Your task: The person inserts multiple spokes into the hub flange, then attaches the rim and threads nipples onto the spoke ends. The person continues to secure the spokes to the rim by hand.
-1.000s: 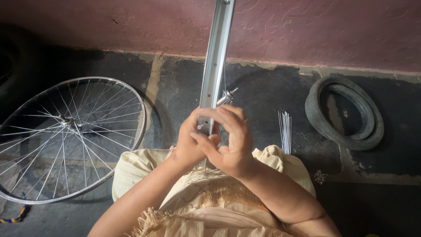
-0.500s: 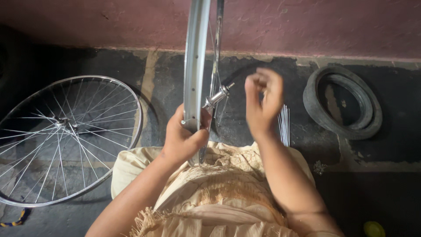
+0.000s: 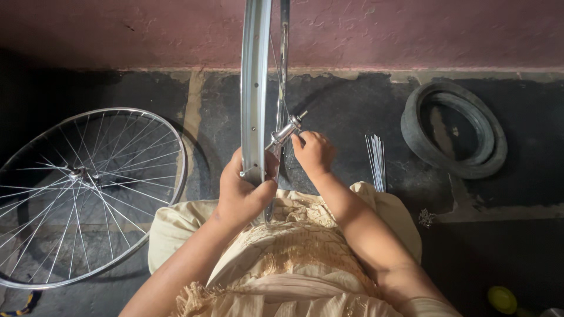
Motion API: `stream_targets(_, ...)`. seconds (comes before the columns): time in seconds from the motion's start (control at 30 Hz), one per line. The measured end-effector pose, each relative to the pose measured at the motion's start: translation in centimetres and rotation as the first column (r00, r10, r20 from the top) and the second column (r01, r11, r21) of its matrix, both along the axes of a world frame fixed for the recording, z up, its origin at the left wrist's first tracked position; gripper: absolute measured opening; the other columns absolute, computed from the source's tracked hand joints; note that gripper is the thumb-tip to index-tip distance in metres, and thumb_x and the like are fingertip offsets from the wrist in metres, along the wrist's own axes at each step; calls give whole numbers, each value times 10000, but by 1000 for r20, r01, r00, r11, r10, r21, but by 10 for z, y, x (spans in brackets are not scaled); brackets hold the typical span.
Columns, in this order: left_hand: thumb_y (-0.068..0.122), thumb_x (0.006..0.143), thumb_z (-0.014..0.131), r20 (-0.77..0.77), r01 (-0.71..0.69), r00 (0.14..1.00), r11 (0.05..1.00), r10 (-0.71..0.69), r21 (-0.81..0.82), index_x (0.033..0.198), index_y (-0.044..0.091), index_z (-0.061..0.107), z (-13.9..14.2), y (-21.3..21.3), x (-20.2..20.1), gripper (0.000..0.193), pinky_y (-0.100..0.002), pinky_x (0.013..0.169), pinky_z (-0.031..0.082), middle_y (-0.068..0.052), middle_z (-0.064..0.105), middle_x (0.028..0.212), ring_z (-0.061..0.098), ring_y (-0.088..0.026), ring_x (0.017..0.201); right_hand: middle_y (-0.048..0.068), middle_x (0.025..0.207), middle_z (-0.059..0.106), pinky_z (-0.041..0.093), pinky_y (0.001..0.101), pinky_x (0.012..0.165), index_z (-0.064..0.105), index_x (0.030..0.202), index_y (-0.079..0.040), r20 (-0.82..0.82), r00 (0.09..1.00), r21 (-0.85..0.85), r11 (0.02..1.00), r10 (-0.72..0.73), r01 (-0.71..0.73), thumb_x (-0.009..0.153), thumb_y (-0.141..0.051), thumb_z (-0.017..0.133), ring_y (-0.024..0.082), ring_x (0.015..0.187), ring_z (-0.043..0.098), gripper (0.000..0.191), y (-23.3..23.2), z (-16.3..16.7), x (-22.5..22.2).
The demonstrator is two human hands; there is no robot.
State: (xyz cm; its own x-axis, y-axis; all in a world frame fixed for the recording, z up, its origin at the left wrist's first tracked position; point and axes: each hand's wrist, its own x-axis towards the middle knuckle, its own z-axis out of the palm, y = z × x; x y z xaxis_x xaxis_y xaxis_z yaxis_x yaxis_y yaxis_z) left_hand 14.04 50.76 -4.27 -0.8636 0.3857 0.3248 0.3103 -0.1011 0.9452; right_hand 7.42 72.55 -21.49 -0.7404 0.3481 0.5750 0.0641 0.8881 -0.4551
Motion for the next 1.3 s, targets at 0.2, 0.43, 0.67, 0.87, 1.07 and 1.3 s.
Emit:
stream_targets(0.2,-33,766,653,16,-18,1000,1000,18,-20,1069,38,624,2,2,1,313,-248,727,520,-8,646,895,603,-77,799,66,804,711,538,465,622,640,756,-117,-80,997,38,999,-7,10,900,-301,716,330,759,690,246,2,1,-3)
stream_targets(0.43,16,793,671,116,22,993,999,-27,42,1278,51,548,24,20,-41,501,-277,689,539,-20,660,986,625,-104,803,136,855,684,520,506,631,570,889,-107,-63,996,-32,997,65,-67,909,-234,643,385,754,666,148,-3,-18,-3)
stream_targets(0.67,54,812,721,-400,-145,907,989,135,5,1429,6,442,-13,23,-75,678,-393,1136,465,-152,547,1324,575,-252,1277,170,791,698,504,531,625,626,1006,-111,107,988,-378,924,113,-64,1005,-294,582,435,766,668,189,-23,-51,9)
stream_targets(0.87,-62,803,633,-156,-42,987,999,46,28,1275,-8,517,-99,3,-32,489,-342,989,520,-134,645,1218,644,-212,1129,62,616,624,446,321,487,640,1171,-62,-39,917,-895,393,398,-209,983,-235,557,173,516,556,269,-10,-24,18)
stream_targets(1.07,-157,832,575,65,50,996,994,-56,96,1182,33,520,-68,13,-22,402,-288,890,561,-73,652,1075,666,-149,1010,-10,669,578,410,235,492,634,1167,-80,-115,898,-986,-158,424,-52,965,-196,609,89,544,519,234,2,46,61)
stream_targets(1.3,-157,812,567,245,242,925,946,-292,213,1211,52,492,38,33,-17,457,-281,880,541,-60,626,1122,637,-142,1045,-14,713,530,396,201,502,585,1034,-90,-359,848,-731,-683,390,4,994,-204,605,83,613,496,122,7,82,109)
